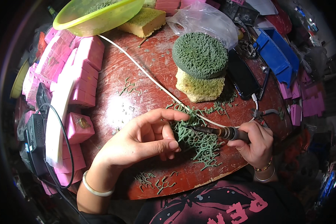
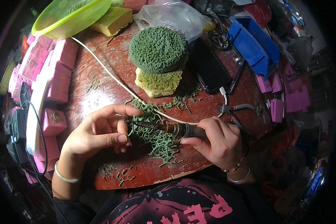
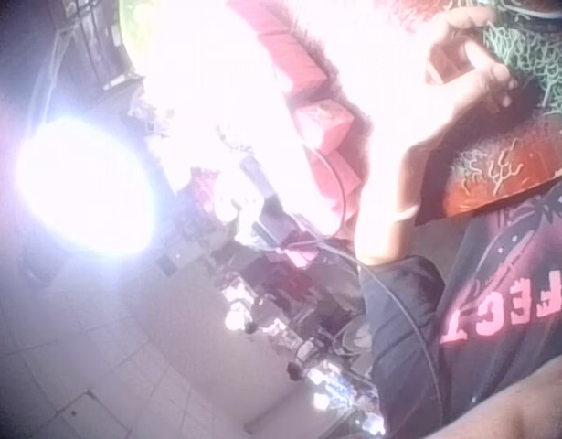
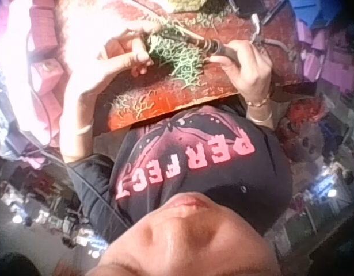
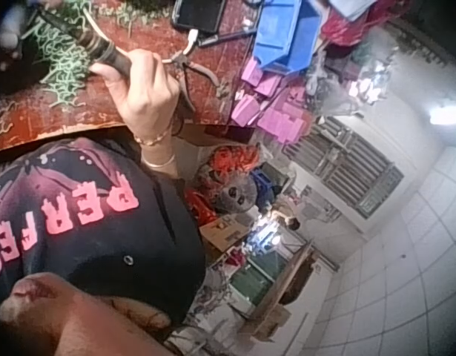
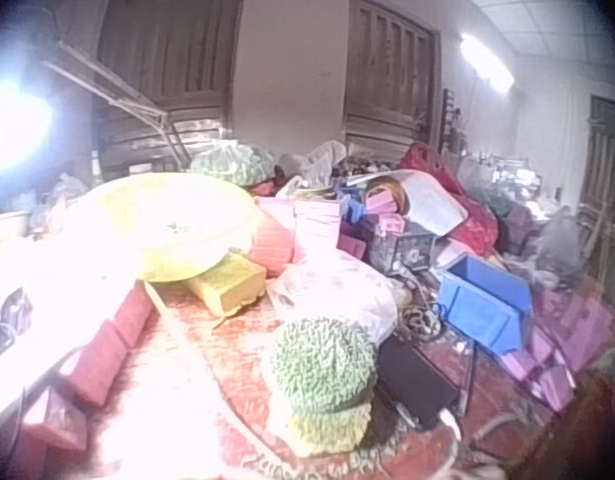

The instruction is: Using a soldering iron to melt and fuse green wax branch-like components together on a workbench.

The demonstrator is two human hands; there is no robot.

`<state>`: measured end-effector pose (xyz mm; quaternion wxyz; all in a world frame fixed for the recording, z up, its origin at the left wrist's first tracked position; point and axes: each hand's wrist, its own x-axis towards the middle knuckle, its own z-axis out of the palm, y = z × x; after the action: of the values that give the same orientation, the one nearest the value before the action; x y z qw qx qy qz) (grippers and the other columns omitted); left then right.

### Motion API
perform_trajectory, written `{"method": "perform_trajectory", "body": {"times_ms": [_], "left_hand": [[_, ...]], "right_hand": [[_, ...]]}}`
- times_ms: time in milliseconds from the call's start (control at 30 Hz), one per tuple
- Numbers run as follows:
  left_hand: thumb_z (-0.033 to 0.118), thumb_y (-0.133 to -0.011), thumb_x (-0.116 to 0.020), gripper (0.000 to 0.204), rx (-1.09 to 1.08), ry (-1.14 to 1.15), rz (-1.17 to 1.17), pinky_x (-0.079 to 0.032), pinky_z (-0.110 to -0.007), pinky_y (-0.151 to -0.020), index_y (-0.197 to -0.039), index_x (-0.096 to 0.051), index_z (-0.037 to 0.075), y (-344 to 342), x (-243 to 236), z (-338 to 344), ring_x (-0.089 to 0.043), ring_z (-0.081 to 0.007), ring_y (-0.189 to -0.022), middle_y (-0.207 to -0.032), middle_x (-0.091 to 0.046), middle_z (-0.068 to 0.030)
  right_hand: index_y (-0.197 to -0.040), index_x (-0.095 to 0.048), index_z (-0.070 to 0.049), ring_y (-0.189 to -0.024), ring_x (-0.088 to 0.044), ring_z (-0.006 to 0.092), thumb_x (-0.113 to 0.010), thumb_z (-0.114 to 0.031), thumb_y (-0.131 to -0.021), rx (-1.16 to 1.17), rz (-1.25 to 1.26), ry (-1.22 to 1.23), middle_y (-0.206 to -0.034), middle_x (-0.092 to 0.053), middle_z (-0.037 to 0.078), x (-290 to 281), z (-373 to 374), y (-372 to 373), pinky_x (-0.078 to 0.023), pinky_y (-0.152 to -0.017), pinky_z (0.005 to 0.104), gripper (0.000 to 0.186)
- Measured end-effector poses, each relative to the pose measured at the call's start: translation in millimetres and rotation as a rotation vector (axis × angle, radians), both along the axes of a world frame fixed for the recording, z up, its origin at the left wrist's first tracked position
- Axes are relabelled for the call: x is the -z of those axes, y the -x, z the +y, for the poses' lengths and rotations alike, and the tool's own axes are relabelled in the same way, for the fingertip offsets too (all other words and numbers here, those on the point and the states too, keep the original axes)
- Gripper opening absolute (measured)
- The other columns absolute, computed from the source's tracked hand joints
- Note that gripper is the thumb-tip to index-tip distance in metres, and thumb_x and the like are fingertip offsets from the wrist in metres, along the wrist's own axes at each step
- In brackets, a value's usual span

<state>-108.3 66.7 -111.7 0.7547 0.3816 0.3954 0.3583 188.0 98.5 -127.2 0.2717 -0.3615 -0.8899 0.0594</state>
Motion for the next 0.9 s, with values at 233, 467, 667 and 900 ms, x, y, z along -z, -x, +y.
{"method": "perform_trajectory", "body": {"times_ms": [233, 467, 667, 900], "left_hand": [[-0.004, -0.084, -0.067, 0.054, 0.005, 0.0, -0.009, -0.05, -0.024, -0.062, -0.134, -0.047, -0.004, 0.2, 0.0, 0.1, -0.061, -0.0149, -0.07, -0.073, -0.057, -0.0033], [-0.003, -0.085, -0.066, 0.052, 0.001, 0.009, -0.007, -0.05, -0.024, -0.062, -0.133, -0.048, -0.005, 0.0, -0.2, -0.1, -0.061, -0.0145, -0.07, -0.074, -0.057, -0.0028], [-0.002, -0.086, -0.066, 0.05, 0.01, 0.008, 0.006, -0.051, -0.024, -0.062, -0.132, -0.048, -0.005, -0.3, -1.1, -0.6, -0.062, -0.0143, -0.071, -0.075, -0.057, -0.0027], [-0.003, -0.086, -0.065, 0.048, 0.008, 0.012, 0.005, -0.052, -0.025, -0.062, -0.131, -0.049, -0.005, -0.4, -0.8, -0.4, -0.062, -0.0148, -0.072, -0.076, -0.057, -0.0031]], "right_hand": [[-0.084, -0.057, -0.005, -0.054, -0.058, 0.0223, -0.074, -0.04, -0.082, -0.003, -0.01, 0.026, -0.066, -0.054, 0.004, -0.9, -0.4, -0.2, -0.043, -0.048, 0.0337, 0.039], [-0.084, -0.057, -0.005, -0.055, -0.058, 0.0226, -0.075, -0.038, -0.081, -0.009, -0.006, 0.031, -0.067, -0.054, 0.004, -1.2, 0.0, -0.1, -0.043, -0.048, 0.0338, 0.038], [-0.085, -0.057, -0.005, -0.055, -0.058, 0.0228, -0.075, -0.039, -0.081, -0.008, -0.003, 0.023, -0.067, -0.055, 0.004, -1.2, -0.4, 0.0, -0.044, -0.048, 0.0341, 0.038], [-0.085, -0.057, -0.005, -0.054, -0.058, 0.0226, -0.076, -0.038, -0.081, -0.011, -0.006, 0.026, -0.067, -0.055, 0.004, -1.3, -0.1, 0.3, -0.043, -0.047, 0.0336, 0.038]]}}
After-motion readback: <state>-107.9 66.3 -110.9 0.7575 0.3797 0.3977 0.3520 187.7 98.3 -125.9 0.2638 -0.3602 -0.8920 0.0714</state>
